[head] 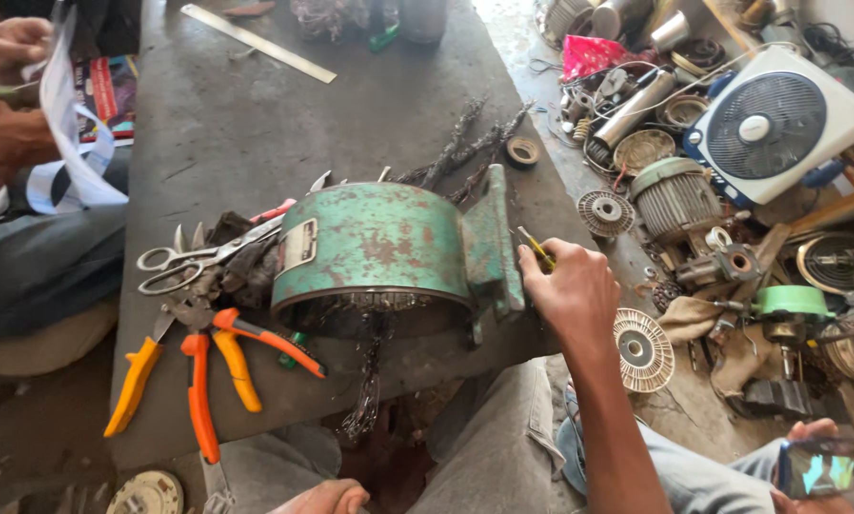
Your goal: The person uses a screwdriver and pliers to remove and adjust wires on a green electric motor rotor clamped in a vise. They repeatedly pull out wire strands, trim them, and reinsert them into the rotor slots while another person works nearby with tape and scissors.
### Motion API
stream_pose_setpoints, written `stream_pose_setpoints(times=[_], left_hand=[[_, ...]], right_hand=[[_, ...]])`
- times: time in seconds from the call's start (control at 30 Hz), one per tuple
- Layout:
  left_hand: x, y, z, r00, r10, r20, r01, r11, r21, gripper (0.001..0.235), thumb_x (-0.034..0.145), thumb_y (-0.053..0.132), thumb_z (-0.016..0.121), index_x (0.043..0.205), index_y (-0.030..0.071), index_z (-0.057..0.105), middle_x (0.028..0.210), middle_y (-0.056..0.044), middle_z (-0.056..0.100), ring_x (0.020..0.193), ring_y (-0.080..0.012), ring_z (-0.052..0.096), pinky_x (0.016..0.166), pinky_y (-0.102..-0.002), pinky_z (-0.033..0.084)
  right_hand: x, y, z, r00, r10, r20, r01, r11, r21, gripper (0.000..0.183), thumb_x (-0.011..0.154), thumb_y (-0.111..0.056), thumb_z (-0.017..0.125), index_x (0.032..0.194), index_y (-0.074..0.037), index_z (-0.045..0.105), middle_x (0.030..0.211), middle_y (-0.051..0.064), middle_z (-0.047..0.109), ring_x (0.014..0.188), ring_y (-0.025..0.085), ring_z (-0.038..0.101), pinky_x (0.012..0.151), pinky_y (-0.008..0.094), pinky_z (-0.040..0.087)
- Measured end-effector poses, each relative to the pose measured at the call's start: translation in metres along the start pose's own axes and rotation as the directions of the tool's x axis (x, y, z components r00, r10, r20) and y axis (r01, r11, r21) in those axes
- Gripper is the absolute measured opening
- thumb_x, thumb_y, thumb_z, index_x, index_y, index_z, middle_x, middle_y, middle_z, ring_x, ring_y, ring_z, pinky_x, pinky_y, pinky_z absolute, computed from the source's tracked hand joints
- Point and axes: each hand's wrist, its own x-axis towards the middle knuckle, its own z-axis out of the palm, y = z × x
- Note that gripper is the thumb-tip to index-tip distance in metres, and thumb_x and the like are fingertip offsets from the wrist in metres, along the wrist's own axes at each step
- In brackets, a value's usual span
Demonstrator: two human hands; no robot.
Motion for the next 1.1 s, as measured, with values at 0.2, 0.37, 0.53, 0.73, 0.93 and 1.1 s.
stream_pose_setpoints(times=[0.2,0.37,0.53,0.73,0.93,1.1], left_hand=[[0.055,0.036,-0.033,0.979,-0.100,0.176,0.124,0.984,-0.127,0.005,0.083,0.007,0.071,0.088,0.006,0.072,0.077,-0.010,0.071,0.070,-0.0257,0.073,0.066,-0.035,0.058],[0.114,0.050,-0.035,0.968,-0.156,0.197,0.185,0.973,-0.136,0.016,0.098,0.010,0.063,0.108,-0.002,0.068,0.102,-0.019,0.070,0.097,-0.0402,0.067,0.082,-0.045,0.052],[0.135,0.056,-0.001,0.936,-0.200,0.290,0.210,0.978,-0.004,0.028,0.093,0.018,0.069,0.114,-0.001,0.067,0.106,-0.021,0.067,0.096,-0.0417,0.066,0.081,-0.048,0.052],[0.133,0.061,0.016,0.981,-0.122,0.152,0.116,0.992,0.049,0.029,0.091,0.016,0.070,0.117,0.002,0.066,0.104,-0.016,0.066,0.095,-0.0371,0.067,0.085,-0.046,0.052],[0.130,0.061,0.012,0.986,-0.085,0.144,0.067,0.990,0.121,0.032,0.088,0.016,0.072,0.117,0.003,0.066,0.104,-0.014,0.065,0.093,-0.0356,0.066,0.082,-0.046,0.051],[0.129,0.060,0.012,0.989,-0.065,0.134,0.049,0.992,0.119,0.032,0.089,0.016,0.072,0.118,0.004,0.065,0.106,-0.013,0.065,0.093,-0.0351,0.066,0.081,-0.046,0.051]], right_hand=[[-0.053,0.021,0.006,0.916,-0.039,-0.398,0.203,0.903,0.379,0.032,0.101,-0.030,0.069,0.110,0.000,0.075,0.099,0.017,0.075,0.086,0.028,0.072,0.080,0.040,0.054],[-0.147,0.006,0.019,0.962,0.090,-0.258,0.084,0.801,0.593,0.037,0.101,-0.011,0.056,0.130,-0.003,0.078,0.086,0.019,0.067,0.072,0.029,0.055,0.067,0.039,0.041],[-0.177,-0.036,0.042,0.962,-0.222,-0.159,0.273,0.737,0.618,0.030,0.091,-0.010,0.067,0.120,-0.002,0.070,0.100,0.015,0.076,0.084,0.021,0.075,0.073,0.033,0.056],[-0.147,-0.064,0.047,0.947,-0.266,-0.182,0.322,0.764,0.559,0.020,0.090,-0.011,0.074,0.109,-0.004,0.075,0.091,0.015,0.077,0.077,0.024,0.077,0.069,0.033,0.057],[-0.137,-0.074,0.047,0.935,-0.305,-0.179,0.351,0.739,0.575,0.017,0.090,-0.010,0.073,0.106,-0.003,0.076,0.090,0.016,0.076,0.079,0.025,0.078,0.070,0.033,0.057],[-0.136,-0.074,0.045,0.932,-0.306,-0.193,0.361,0.746,0.560,0.018,0.090,-0.010,0.074,0.106,-0.003,0.076,0.090,0.016,0.076,0.079,0.026,0.077,0.070,0.034,0.058]])
